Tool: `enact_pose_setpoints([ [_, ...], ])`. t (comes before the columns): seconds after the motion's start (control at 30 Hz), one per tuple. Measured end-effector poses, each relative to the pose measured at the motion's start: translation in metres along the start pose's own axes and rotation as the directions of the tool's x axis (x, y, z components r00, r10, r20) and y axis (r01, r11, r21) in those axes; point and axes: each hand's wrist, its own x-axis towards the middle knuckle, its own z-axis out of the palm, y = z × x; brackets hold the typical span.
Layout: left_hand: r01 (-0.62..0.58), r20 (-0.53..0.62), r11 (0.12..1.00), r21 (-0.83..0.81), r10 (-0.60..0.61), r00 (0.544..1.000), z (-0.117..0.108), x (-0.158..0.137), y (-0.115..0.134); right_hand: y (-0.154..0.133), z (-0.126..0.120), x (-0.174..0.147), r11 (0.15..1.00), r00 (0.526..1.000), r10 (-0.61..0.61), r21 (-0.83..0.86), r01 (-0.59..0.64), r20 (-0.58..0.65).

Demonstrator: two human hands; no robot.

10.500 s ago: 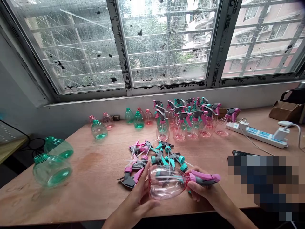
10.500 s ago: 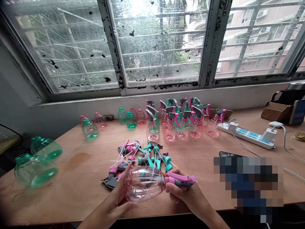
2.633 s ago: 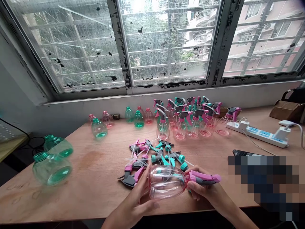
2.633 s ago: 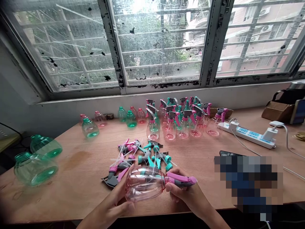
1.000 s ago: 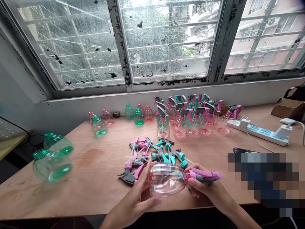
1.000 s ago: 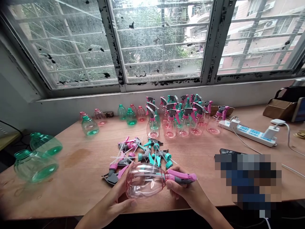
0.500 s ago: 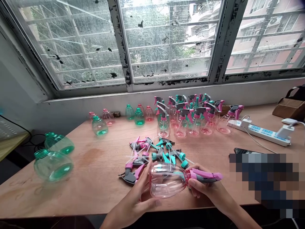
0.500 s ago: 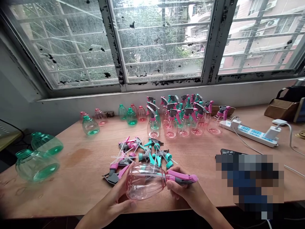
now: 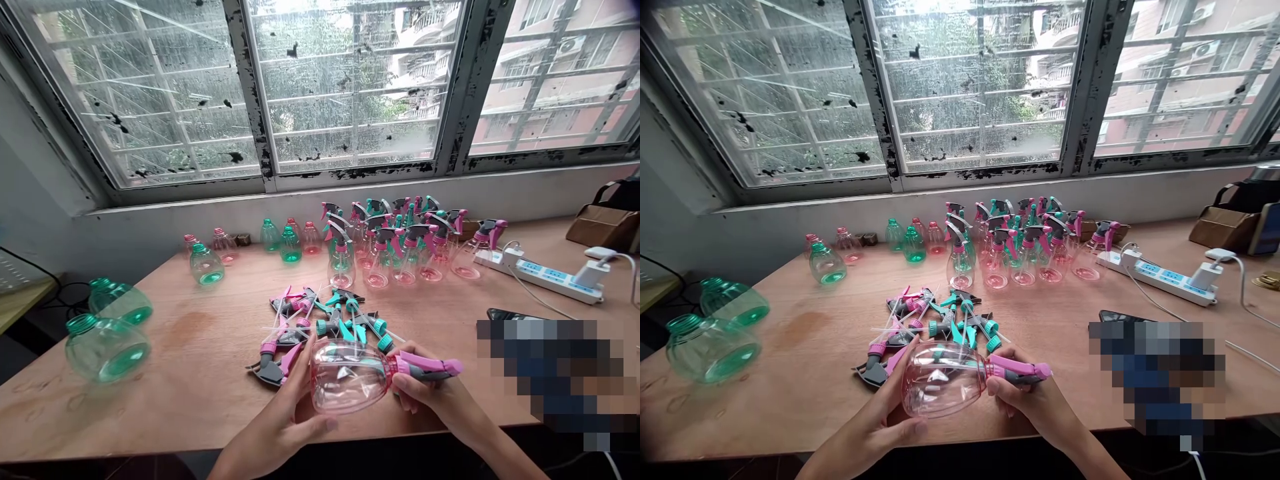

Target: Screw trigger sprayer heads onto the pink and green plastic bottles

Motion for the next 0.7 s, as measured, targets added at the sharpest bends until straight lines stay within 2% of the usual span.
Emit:
enact_pose_setpoints([
  [0.17,-0.025,-0.021,0.996,0.084,0.027,0.999,-0.0002,-0.0008,-0.0013,-0.0001,0.0003,0.0005,1.0,1.0,-0.014,0.0,0.014,-0.003],
  [0.4,0.006,-0.013,1.0,-0.024,-0.007,1.0,-0.0011,-0.0003,-0.0014,-0.0054,0.0037,-0.0004,1.0,1.0,0.016,0.019,-0.016,0.0],
  [0.6,0.015,-0.052,0.994,0.109,-0.01,0.999,-0.0006,-0.0012,-0.0001,-0.0006,0.0006,0.0,0.999,0.999,-0.028,0.027,0.027,0.021],
  [0.7,0.022,-0.059,0.992,0.125,-0.014,0.998,-0.0013,-0.0021,-0.0036,0.0009,0.0001,0.0002,0.999,0.999,-0.032,0.03,0.032,0.024],
])
